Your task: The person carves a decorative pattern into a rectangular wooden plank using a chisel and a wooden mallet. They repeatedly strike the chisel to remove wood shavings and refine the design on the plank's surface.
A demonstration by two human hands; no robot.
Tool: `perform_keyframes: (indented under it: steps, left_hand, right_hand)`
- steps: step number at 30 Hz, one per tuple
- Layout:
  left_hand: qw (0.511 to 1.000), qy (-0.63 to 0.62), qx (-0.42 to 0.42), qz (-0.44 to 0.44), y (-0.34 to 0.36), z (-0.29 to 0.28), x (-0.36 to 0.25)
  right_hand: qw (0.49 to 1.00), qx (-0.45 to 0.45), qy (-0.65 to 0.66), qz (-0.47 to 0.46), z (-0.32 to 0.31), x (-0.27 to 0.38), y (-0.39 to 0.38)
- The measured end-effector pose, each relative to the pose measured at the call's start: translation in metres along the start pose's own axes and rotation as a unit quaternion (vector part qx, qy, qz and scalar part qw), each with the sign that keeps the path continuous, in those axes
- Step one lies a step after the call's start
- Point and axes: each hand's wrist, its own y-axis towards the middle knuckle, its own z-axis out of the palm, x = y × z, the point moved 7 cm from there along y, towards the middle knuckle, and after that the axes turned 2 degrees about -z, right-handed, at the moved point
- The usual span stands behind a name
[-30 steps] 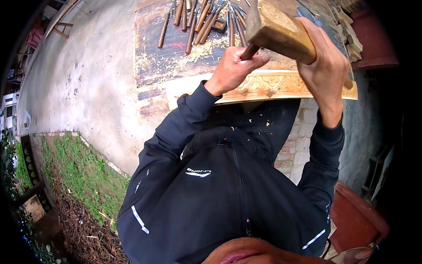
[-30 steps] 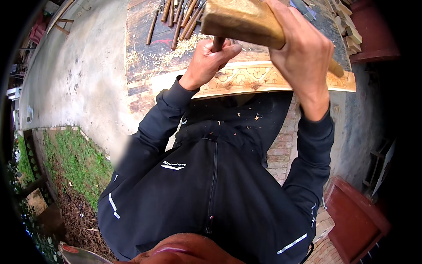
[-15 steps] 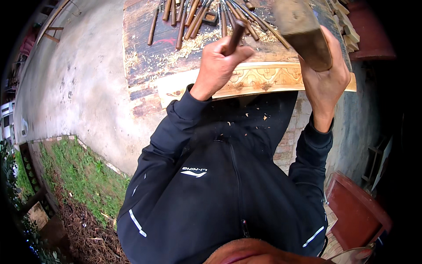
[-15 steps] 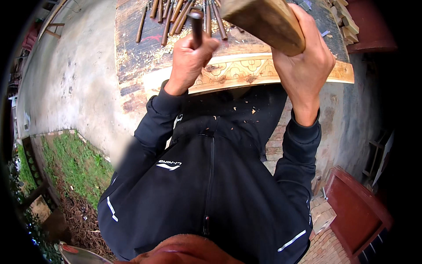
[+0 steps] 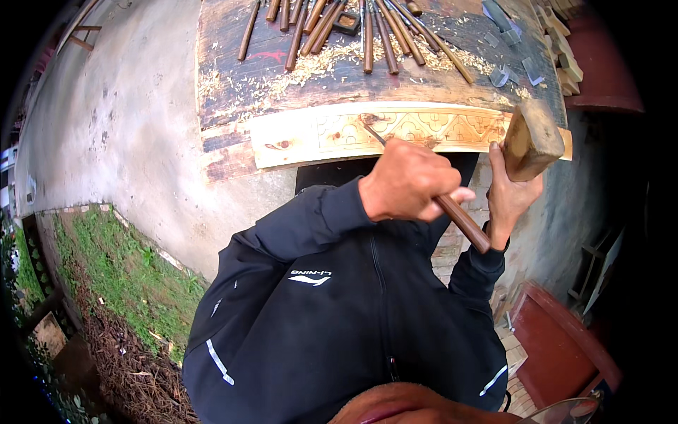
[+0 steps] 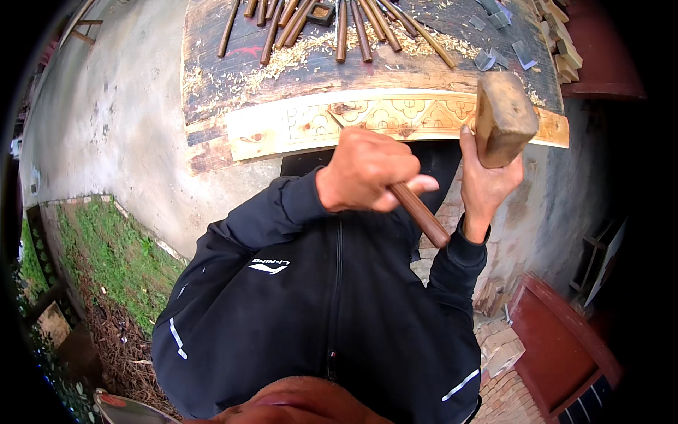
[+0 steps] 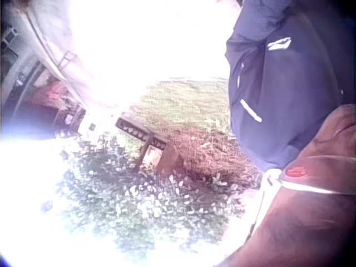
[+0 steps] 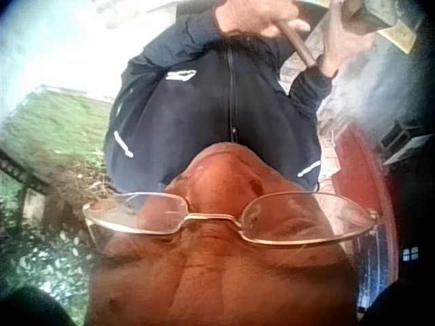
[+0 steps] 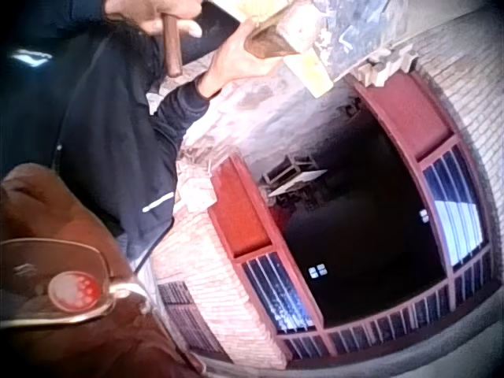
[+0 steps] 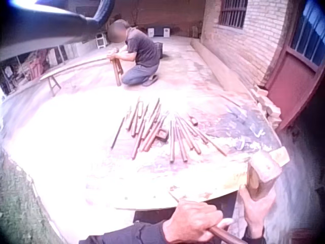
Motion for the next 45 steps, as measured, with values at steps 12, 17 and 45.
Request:
perform_keyframes:
  steps: [12, 17, 45]
  left_hand:
    - [0.992, -0.003, -0.1, -0.071, 0.002, 0.004, 0.025]
    - [0.989, 0.003, -0.111, -0.094, 0.001, 0.007, 0.034]
    - [0.987, 0.0, -0.118, -0.105, 0.004, 0.01, 0.038]
  right_hand:
    - [0.999, 0.008, 0.001, 0.04, -0.006, -0.019, -0.007]
    - [0.999, 0.019, 0.004, 0.04, -0.001, -0.011, -0.006]
    - [0.998, 0.058, -0.02, 0.012, -0.002, -0.009, -0.009]
